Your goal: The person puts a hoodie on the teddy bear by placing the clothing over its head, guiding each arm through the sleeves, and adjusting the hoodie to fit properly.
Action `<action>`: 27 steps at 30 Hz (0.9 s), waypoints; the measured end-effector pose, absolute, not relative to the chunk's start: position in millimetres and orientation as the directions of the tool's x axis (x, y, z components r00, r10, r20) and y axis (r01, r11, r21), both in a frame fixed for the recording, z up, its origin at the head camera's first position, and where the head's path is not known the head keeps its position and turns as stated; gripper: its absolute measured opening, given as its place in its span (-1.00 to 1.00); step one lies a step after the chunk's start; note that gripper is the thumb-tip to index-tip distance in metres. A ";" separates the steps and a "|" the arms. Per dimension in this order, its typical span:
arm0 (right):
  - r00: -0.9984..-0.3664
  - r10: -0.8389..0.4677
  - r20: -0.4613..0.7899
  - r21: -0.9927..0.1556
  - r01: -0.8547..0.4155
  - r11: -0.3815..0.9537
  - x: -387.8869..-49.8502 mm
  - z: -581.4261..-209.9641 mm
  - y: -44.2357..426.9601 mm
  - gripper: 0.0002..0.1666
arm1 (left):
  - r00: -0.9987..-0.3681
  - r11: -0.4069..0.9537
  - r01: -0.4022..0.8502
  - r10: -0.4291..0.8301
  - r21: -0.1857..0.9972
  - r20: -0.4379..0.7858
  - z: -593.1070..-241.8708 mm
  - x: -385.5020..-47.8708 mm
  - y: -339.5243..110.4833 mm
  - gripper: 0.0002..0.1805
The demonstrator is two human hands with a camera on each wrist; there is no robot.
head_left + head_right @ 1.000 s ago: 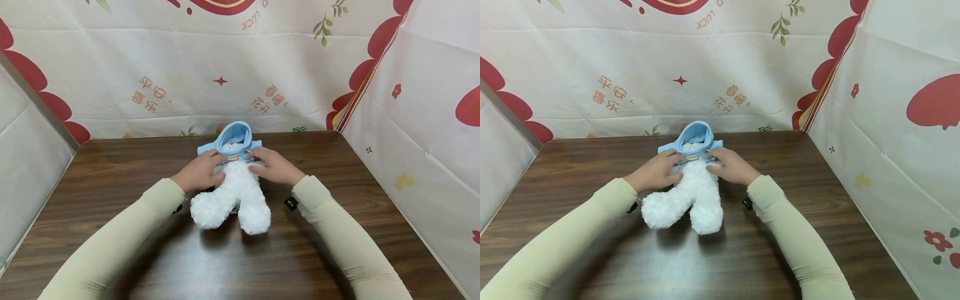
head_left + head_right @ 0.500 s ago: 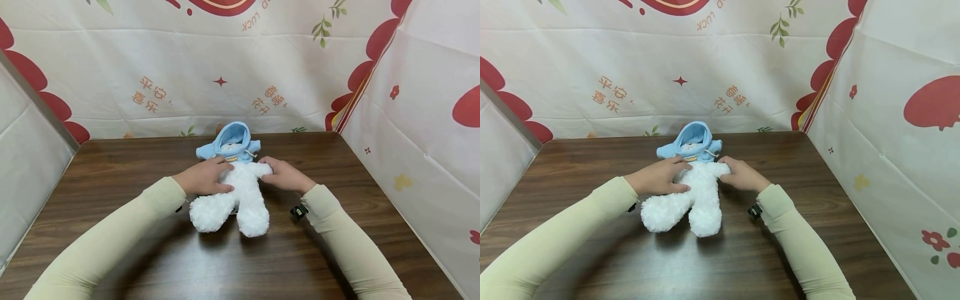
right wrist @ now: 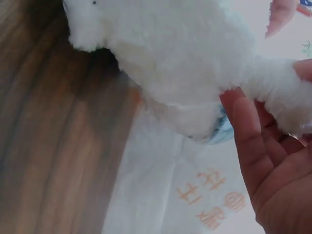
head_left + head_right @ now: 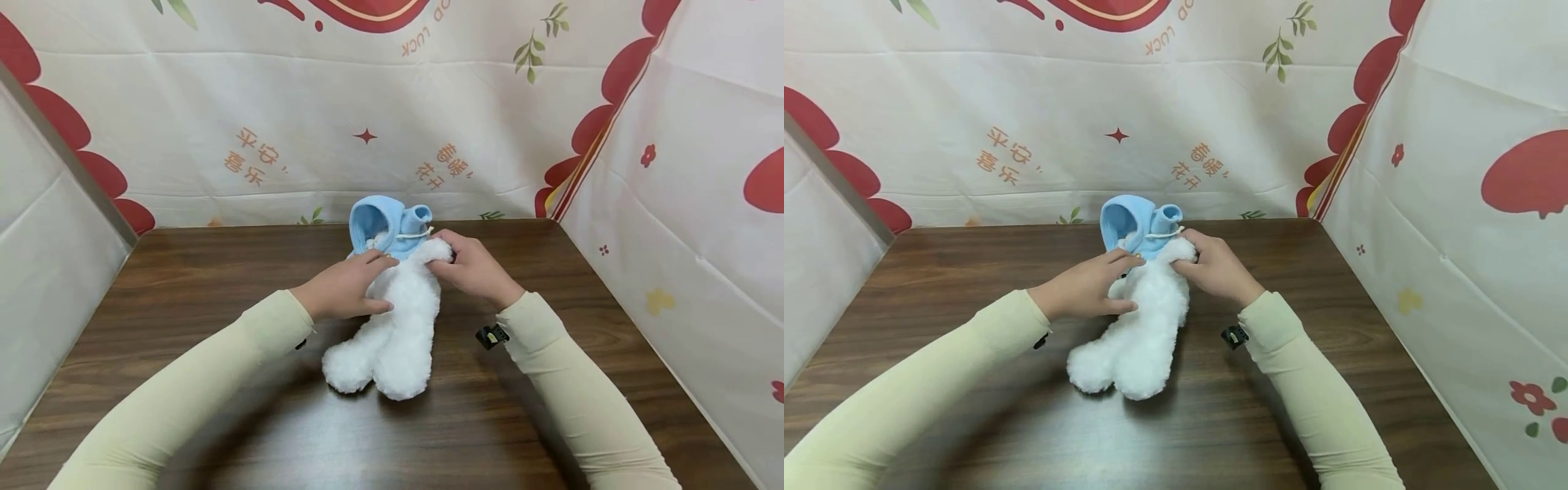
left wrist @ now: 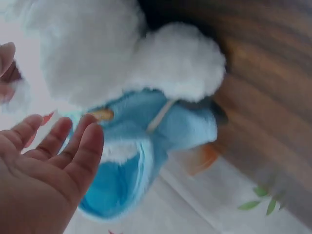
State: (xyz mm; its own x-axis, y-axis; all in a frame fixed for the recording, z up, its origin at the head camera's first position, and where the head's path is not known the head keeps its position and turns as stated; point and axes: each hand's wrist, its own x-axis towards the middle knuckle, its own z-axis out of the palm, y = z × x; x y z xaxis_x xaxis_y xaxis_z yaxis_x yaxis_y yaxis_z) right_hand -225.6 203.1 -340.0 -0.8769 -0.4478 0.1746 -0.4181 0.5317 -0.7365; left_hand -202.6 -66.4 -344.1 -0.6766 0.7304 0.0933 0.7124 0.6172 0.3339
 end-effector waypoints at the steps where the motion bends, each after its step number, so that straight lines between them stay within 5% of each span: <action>1: -0.867 -0.466 0.180 -0.727 -0.436 0.531 -224.5 -338.4 201.0 -0.72 | -0.682 0.627 0.704 0.728 0.333 0.068 -346.5 -202.5 -64.6 -0.18; 7: -0.837 -0.527 0.149 -0.784 -0.425 0.453 -219.1 -341.8 195.4 -0.72 | -0.685 0.650 0.694 0.729 0.308 0.004 -358.1 -200.7 -59.8 -0.13; 11: -0.885 -0.453 0.102 -0.892 -0.283 0.352 -219.8 -354.2 201.8 -0.63 | -0.700 0.654 0.674 0.714 0.343 0.013 -360.9 -199.8 -61.5 -0.14; 15: -0.924 -0.383 0.003 -0.886 -0.180 0.427 -221.6 -375.1 213.0 -0.71 | -0.708 0.650 0.657 0.706 0.382 0.017 -365.5 -198.7 -62.7 -0.14; 22: -0.812 -0.560 -0.166 -0.878 -0.137 0.459 -220.0 -395.7 221.2 -0.53 | -0.722 0.632 0.635 0.691 0.444 0.049 -371.5 -197.3 -67.1 -0.15; 27: -0.817 -0.562 -0.131 -0.902 -0.137 0.409 -219.9 -385.0 218.2 -0.57 | -0.718 0.624 0.660 0.688 0.420 0.106 -370.4 -200.1 -66.3 -0.17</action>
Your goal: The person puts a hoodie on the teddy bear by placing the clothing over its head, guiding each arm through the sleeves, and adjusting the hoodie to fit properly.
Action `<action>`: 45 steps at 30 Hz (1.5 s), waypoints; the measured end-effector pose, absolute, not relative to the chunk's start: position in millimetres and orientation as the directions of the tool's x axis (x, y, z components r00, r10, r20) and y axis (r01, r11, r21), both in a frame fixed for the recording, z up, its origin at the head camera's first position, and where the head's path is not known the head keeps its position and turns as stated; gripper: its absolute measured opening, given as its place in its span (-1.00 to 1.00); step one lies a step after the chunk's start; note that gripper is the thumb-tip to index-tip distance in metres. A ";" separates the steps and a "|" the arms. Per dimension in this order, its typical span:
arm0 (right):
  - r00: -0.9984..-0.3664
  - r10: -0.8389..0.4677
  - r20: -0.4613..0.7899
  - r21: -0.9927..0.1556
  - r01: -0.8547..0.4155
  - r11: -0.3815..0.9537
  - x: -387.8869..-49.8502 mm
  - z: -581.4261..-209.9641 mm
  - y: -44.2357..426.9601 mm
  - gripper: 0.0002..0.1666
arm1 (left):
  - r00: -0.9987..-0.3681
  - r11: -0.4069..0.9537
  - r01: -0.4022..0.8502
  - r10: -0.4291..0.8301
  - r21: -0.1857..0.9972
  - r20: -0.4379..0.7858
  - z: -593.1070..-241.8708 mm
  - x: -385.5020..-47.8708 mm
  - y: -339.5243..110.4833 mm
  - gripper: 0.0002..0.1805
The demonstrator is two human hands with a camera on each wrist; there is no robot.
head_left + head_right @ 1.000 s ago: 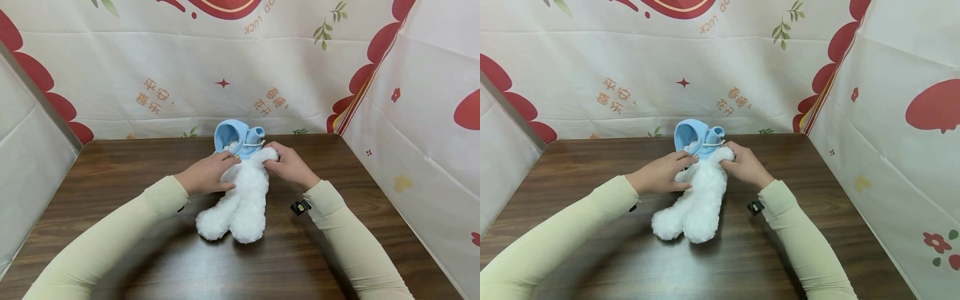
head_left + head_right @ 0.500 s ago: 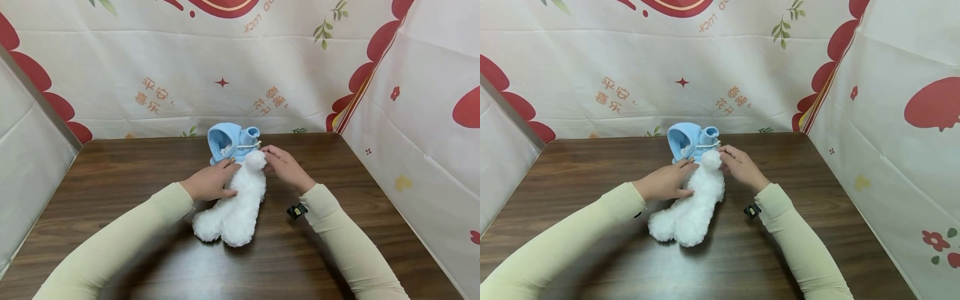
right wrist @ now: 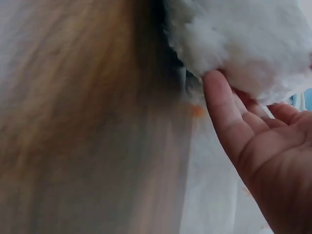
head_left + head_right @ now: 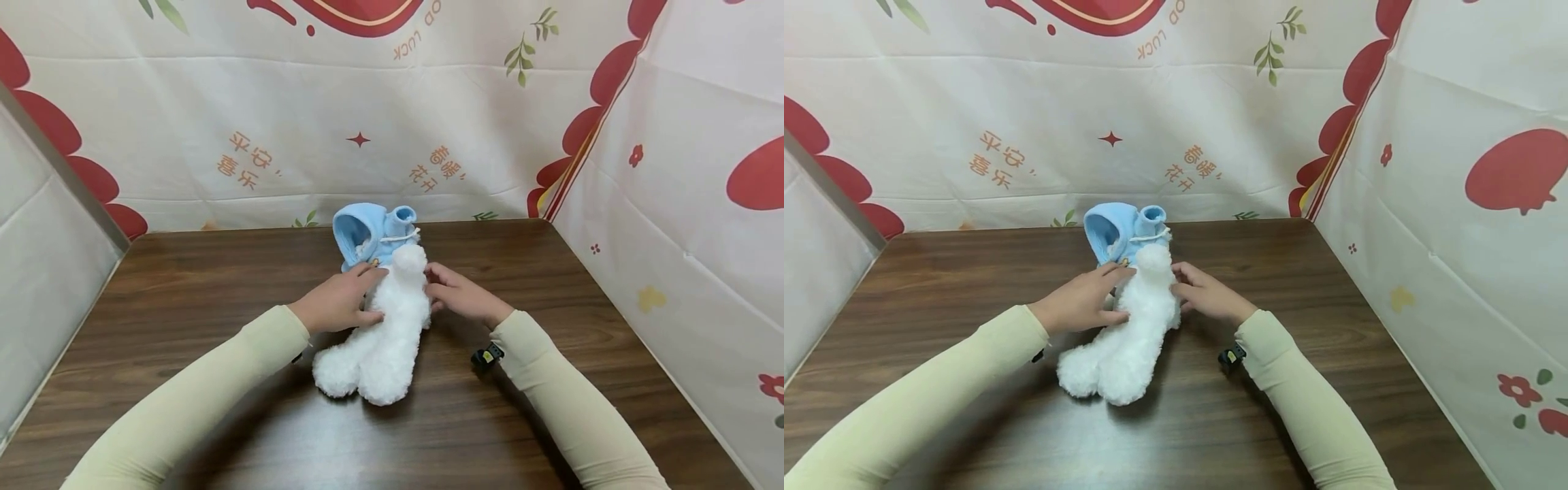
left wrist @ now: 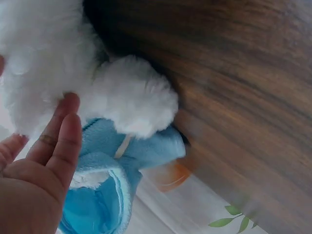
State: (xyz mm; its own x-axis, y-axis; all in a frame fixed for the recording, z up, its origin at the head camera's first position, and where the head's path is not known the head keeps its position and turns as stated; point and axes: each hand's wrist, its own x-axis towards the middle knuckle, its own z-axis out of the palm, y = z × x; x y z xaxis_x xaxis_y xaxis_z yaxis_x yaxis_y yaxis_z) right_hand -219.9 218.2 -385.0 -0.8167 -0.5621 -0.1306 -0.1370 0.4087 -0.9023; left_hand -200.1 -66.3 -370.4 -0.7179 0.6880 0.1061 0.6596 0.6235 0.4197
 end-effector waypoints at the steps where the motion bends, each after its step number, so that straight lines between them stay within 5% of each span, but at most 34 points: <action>1: -0.819 -0.563 -0.115 -0.904 -0.149 0.401 -220.1 -381.6 217.9 -0.58 | -0.719 0.620 0.661 0.684 0.421 0.122 -369.6 -200.6 -66.2 -0.17; 7: -0.836 -0.549 -0.002 -0.873 -0.267 0.409 -222.0 -353.7 225.6 -0.54 | -0.721 0.567 0.666 0.655 0.485 0.225 -368.6 -206.1 -54.8 -0.23; 11: -0.854 -0.520 0.006 -0.820 -0.302 0.487 -223.4 -342.9 223.4 -0.54 | -0.744 0.616 0.646 0.640 0.451 0.191 -371.0 -202.6 -50.8 -0.25; 14: -0.863 -0.505 -0.017 -0.770 -0.311 0.557 -224.1 -342.9 214.0 -0.51 | -0.760 0.687 0.641 0.628 0.341 0.164 -362.9 -193.4 -60.5 -0.53; 17: -0.871 -0.492 -0.016 -0.747 -0.316 0.584 -224.5 -344.8 203.8 -0.51 | -0.768 0.712 0.639 0.575 0.291 0.281 -340.6 -185.7 -74.0 -0.86; 22: -0.877 -0.479 0.039 -0.758 -0.339 0.558 -224.9 -345.1 187.6 -0.49 | -0.704 0.659 0.691 0.516 0.299 0.489 -302.4 -191.3 -79.0 -0.83; 28: -0.859 -0.501 0.102 -0.782 -0.381 0.494 -225.6 -350.3 176.2 -0.49 | -0.724 0.694 0.689 0.648 0.209 0.235 -297.6 -205.5 -75.5 -0.33; 32: -0.870 -0.477 0.126 -0.811 -0.367 0.456 -225.9 -357.2 178.3 -0.56 | -0.746 0.718 0.666 0.647 0.202 0.158 -313.1 -208.3 -87.1 -0.32; 45: -0.826 -0.562 -0.045 -0.855 -0.258 0.449 -232.0 -374.0 165.6 -0.40 | -0.806 0.661 0.531 0.587 0.530 0.074 -364.1 -213.5 -121.3 -0.28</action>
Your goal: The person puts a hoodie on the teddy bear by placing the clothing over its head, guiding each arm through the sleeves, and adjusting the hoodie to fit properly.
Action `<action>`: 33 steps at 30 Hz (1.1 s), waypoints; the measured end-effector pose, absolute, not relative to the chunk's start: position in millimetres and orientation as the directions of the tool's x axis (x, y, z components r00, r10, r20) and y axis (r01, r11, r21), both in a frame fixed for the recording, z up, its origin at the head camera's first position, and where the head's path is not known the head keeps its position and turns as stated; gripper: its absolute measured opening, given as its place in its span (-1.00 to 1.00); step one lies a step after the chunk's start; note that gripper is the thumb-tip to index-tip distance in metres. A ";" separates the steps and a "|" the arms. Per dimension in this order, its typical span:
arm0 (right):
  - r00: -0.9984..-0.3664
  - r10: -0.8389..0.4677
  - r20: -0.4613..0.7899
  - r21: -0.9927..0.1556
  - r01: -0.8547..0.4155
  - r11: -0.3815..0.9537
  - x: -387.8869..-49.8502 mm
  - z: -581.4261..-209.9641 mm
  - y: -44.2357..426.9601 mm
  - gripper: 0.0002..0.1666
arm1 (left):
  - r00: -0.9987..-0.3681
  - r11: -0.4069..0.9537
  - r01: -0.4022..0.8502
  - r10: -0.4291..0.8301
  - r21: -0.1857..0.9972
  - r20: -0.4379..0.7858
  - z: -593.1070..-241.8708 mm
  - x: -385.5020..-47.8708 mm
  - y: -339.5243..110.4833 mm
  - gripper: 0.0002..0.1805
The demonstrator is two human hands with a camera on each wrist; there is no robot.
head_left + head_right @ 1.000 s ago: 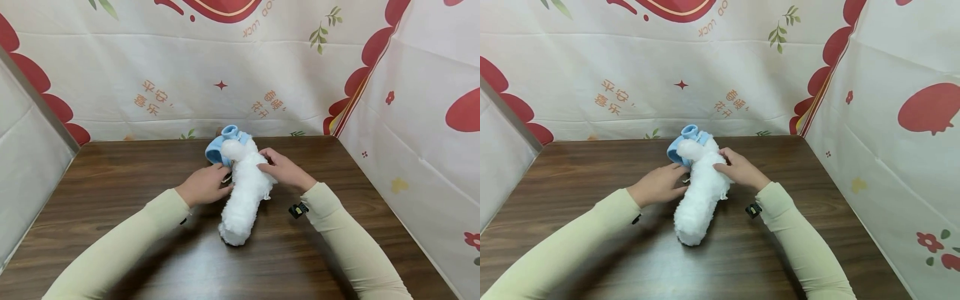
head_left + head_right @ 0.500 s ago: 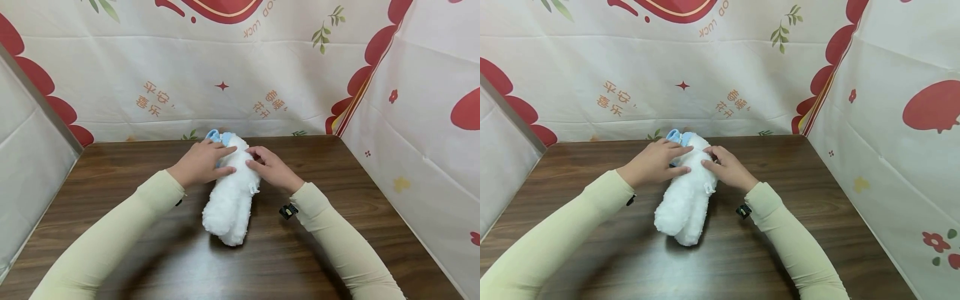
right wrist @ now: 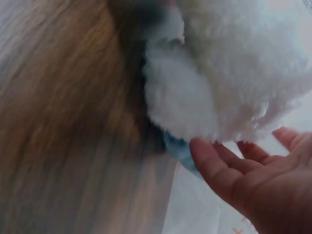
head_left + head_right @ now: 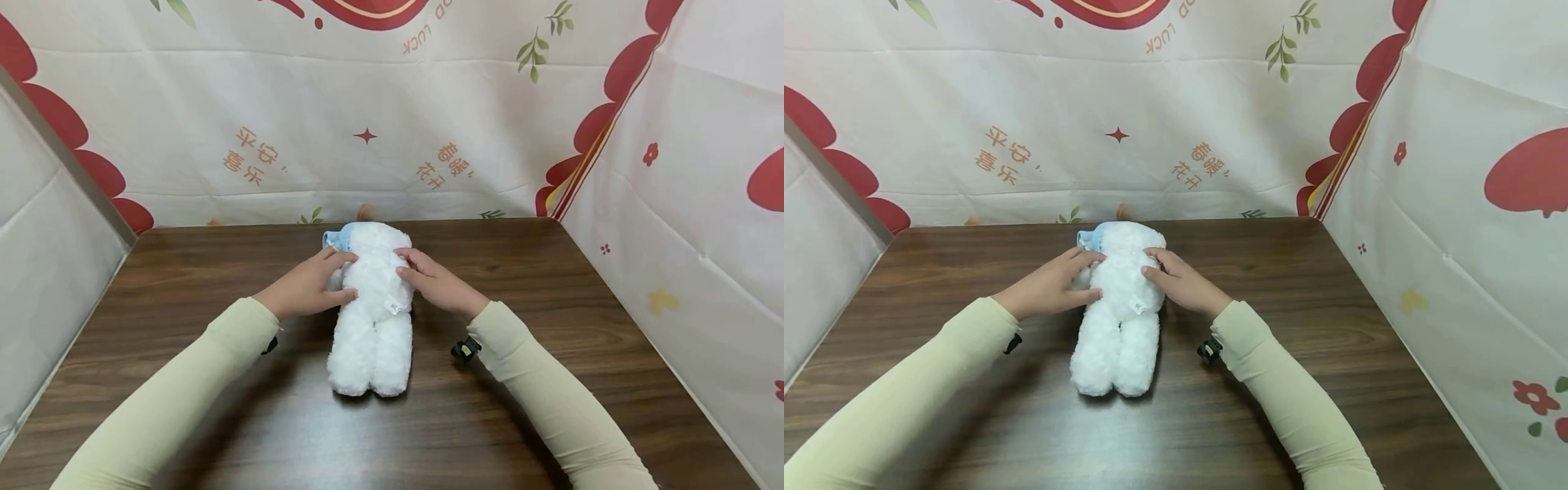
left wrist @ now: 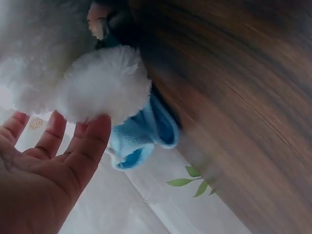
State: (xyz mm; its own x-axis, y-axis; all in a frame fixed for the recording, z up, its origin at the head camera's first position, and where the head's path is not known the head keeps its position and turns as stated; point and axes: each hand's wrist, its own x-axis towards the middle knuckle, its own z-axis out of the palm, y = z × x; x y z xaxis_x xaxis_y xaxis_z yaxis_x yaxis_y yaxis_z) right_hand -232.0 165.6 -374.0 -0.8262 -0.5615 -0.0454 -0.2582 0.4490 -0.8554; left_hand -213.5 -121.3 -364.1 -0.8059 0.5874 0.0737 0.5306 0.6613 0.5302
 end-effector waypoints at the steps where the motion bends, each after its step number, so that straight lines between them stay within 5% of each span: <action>1: -0.826 -0.562 -0.045 -0.862 -0.252 0.439 -232.7 -372.3 165.6 -0.41 | -0.808 0.654 0.523 0.584 0.546 0.075 -364.3 -212.9 -120.6 -0.27; 10: -0.796 -0.603 -0.044 -0.757 -0.367 0.540 -233.4 -356.0 177.8 -0.57 | -0.776 0.664 0.560 0.630 0.495 0.031 -373.9 -211.6 -113.2 -0.21; 16: -0.772 -0.636 -0.013 -0.633 -0.486 0.603 -228.7 -356.3 174.0 -0.69 | -0.745 0.607 0.593 0.663 0.530 0.075 -369.4 -211.4 -106.7 -0.55; 23: -0.771 -0.637 -0.007 -0.353 -0.594 0.723 -220.1 -377.0 161.5 -0.71 | -0.689 0.648 0.723 0.654 0.237 0.313 -394.1 -204.4 -85.4 -0.90; 27: -0.813 -0.582 0.029 -0.226 -0.573 0.788 -219.7 -381.8 159.9 -0.52 | -0.745 0.739 0.652 0.580 0.173 0.331 -399.4 -202.7 -76.8 -0.70; 33: -0.860 -0.508 -0.039 -0.233 -0.487 0.842 -235.7 -370.0 155.6 0.27 | -0.856 0.825 0.514 0.479 0.234 0.194 -384.1 -217.1 -75.0 0.01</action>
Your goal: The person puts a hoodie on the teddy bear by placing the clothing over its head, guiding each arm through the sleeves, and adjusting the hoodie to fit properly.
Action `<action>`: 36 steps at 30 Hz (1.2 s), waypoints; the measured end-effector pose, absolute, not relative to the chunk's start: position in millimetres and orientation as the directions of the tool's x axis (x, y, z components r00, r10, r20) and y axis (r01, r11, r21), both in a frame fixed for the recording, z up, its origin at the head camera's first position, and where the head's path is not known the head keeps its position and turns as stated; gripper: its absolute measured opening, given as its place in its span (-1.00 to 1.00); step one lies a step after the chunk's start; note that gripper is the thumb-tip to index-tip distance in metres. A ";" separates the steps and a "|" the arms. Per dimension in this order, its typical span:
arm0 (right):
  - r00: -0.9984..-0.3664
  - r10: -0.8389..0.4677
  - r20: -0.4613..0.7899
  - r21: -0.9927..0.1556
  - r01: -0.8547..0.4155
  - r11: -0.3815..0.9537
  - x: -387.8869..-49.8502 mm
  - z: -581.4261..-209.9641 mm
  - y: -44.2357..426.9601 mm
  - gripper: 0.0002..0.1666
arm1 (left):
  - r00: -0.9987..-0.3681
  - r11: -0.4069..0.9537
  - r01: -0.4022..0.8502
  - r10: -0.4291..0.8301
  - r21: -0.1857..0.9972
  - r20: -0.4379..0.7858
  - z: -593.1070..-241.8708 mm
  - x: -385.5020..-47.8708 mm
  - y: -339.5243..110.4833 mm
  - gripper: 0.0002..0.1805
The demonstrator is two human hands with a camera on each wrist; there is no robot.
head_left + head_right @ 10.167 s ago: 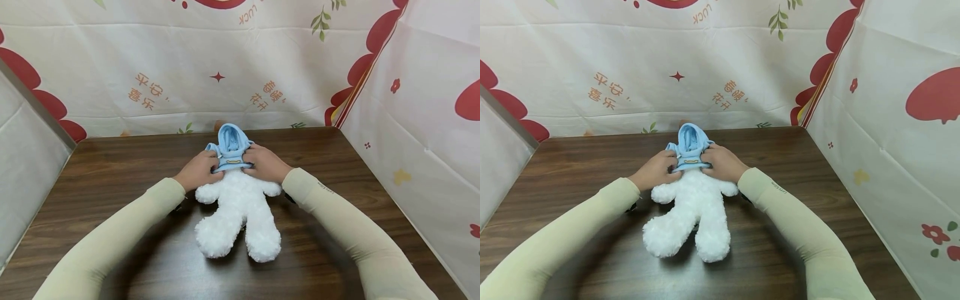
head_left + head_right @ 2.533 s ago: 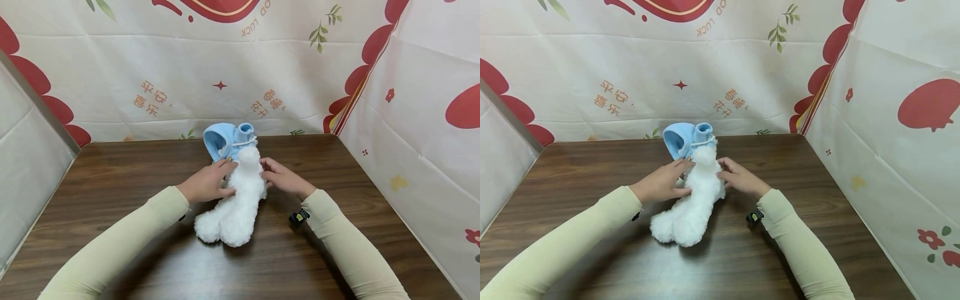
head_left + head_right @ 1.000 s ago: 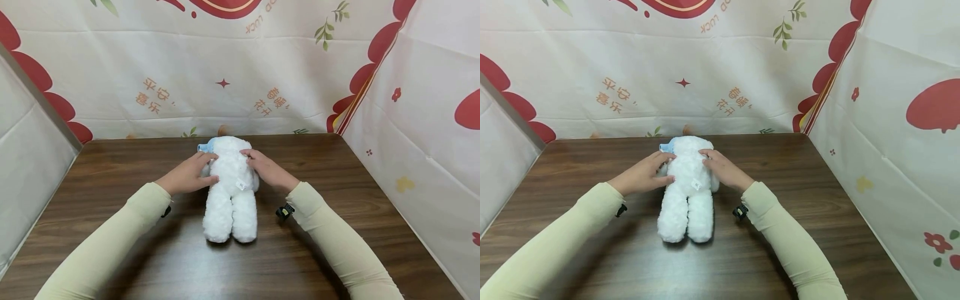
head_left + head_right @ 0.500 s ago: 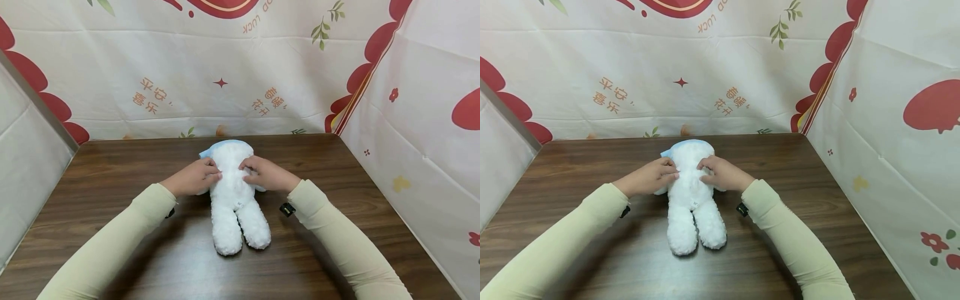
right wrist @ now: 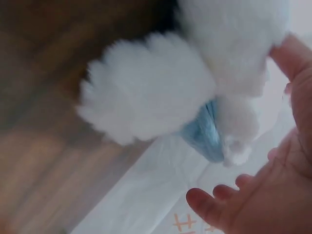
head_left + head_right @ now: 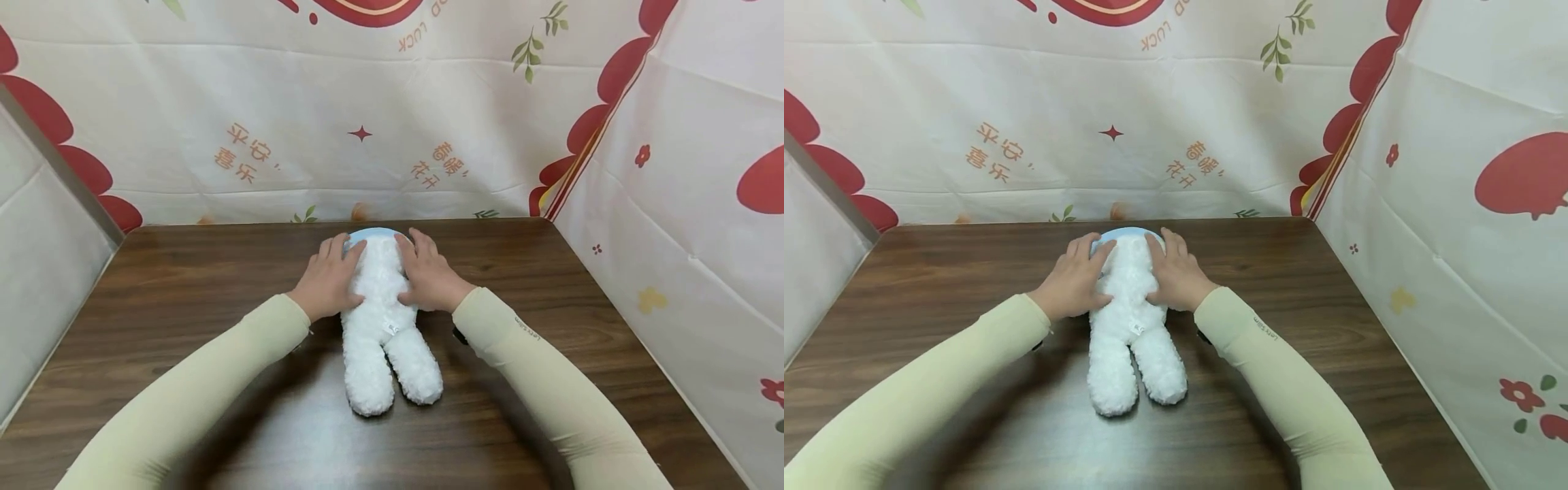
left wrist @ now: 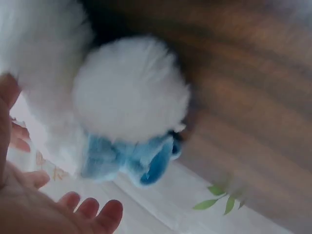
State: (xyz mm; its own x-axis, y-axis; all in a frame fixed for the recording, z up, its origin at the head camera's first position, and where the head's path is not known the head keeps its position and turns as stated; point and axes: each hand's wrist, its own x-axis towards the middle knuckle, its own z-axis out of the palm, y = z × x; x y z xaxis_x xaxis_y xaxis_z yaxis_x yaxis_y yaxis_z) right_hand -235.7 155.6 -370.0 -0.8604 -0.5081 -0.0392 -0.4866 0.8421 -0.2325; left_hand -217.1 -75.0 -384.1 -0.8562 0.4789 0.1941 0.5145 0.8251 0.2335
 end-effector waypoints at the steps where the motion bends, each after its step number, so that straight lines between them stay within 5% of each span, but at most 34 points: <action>1: -0.860 -0.506 -0.061 -0.231 -0.481 0.846 -239.3 -368.2 154.2 0.35 | -0.861 0.826 0.509 0.485 0.242 0.155 -380.8 -220.6 -74.6 0.08; 9: -0.825 -0.544 -0.154 -0.218 -0.508 0.833 -248.2 -367.0 146.2 0.26 | -0.831 0.808 0.520 0.554 0.278 -0.053 -372.2 -234.7 -75.5 0.02; 20: -0.791 -0.608 0.070 -0.127 -0.611 0.781 -238.5 -374.0 148.4 0.04 | -0.787 0.745 0.615 0.600 0.257 0.145 -379.1 -225.8 -78.2 -0.27; 28: -0.745 -0.645 0.170 -0.107 -0.665 0.739 -230.2 -379.8 149.9 -0.37 | -0.706 0.681 0.705 0.649 0.198 0.283 -387.3 -216.0 -76.0 -0.56; 36: -0.727 -0.633 0.265 0.065 -0.642 0.764 -215.7 -382.2 149.3 -0.37 | -0.739 0.714 0.669 0.609 0.208 0.286 -392.0 -206.8 -76.0 -0.39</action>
